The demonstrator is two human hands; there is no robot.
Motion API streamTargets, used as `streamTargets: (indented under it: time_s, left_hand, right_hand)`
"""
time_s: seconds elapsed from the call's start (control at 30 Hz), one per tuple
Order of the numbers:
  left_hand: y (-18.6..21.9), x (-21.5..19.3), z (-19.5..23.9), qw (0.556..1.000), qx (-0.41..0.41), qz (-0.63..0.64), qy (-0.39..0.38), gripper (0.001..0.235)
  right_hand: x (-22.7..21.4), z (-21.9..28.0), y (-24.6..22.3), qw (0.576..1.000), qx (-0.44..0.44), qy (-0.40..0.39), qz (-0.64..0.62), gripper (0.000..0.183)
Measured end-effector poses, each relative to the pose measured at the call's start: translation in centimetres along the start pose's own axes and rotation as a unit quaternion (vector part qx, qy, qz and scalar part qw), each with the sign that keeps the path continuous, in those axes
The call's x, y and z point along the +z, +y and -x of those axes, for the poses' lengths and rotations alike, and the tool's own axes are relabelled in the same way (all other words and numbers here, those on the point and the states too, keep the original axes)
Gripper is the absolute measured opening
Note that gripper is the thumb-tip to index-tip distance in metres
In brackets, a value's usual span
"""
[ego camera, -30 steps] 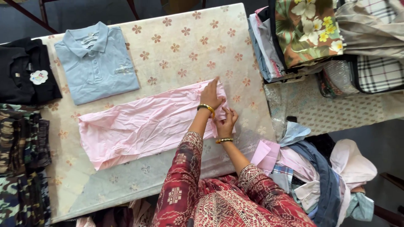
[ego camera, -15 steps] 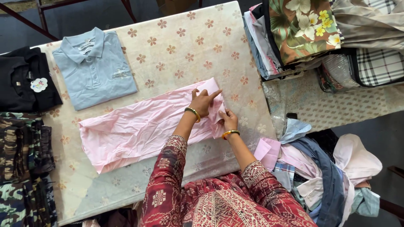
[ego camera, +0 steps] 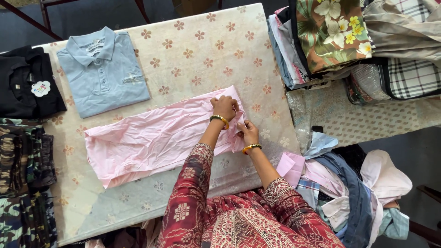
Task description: Fold a pink long-sleeved shirt and place it neatly on a table.
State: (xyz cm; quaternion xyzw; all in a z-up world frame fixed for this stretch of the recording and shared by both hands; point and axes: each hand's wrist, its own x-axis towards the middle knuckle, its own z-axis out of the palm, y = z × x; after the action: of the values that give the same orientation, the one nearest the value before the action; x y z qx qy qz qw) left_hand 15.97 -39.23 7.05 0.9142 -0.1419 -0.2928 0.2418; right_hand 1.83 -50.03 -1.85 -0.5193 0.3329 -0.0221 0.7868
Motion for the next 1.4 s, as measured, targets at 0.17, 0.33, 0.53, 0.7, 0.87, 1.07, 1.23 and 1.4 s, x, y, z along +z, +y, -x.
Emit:
streamTargets:
  time_s: [0.17,0.33,0.53,0.7,0.87,1.07,1.23,1.4]
  left_hand:
    - [-2.1,1.5,0.2,0.905,0.354,-0.23,0.055,0.011]
    - [-1.6,1.1,1.5,0.954,0.277,-0.102,0.048,0.048]
    - [-3.7,4.3,0.5,0.948,0.275,-0.13,0.088,0.011]
    - [-4.8,4.1,1.0,0.895,0.376,-0.219,0.097,0.018]
    - [-4.7,0.7,4.7,0.924,0.335,-0.186,-0.005,0.024]
    - [-10.8,6.8,2.5,0.957,0.097,0.202,0.184,0.018]
    - [-5.6,6.7,4.5,0.935,-0.005,0.283,0.214,0.023]
    - [-5.1,8.5,3.3,0.943,-0.033,0.2,0.265,0.035]
  right_hand:
    - [0.1,0.6,-1.5,0.998,0.021,0.0,-0.056,0.008]
    - [0.2,0.7,-2.1,0.998,-0.004,0.001,-0.063,0.008]
    - [0.0,1.0,-3.0,0.996,0.0,0.011,-0.089,0.011]
    - [-0.6,-0.3,-2.0,0.993,-0.017,0.028,-0.113,0.012]
    - [-0.6,-2.8,1.8,0.984,-0.128,0.019,0.126,0.016]
    - [2.1,-1.8,0.5,0.979,-0.065,-0.067,0.179,0.029]
    - [1.0,-2.5,1.7,0.978,-0.094,-0.102,0.158,0.038]
    - [0.3,-2.4,1.0,0.968,-0.098,-0.131,0.188,0.04]
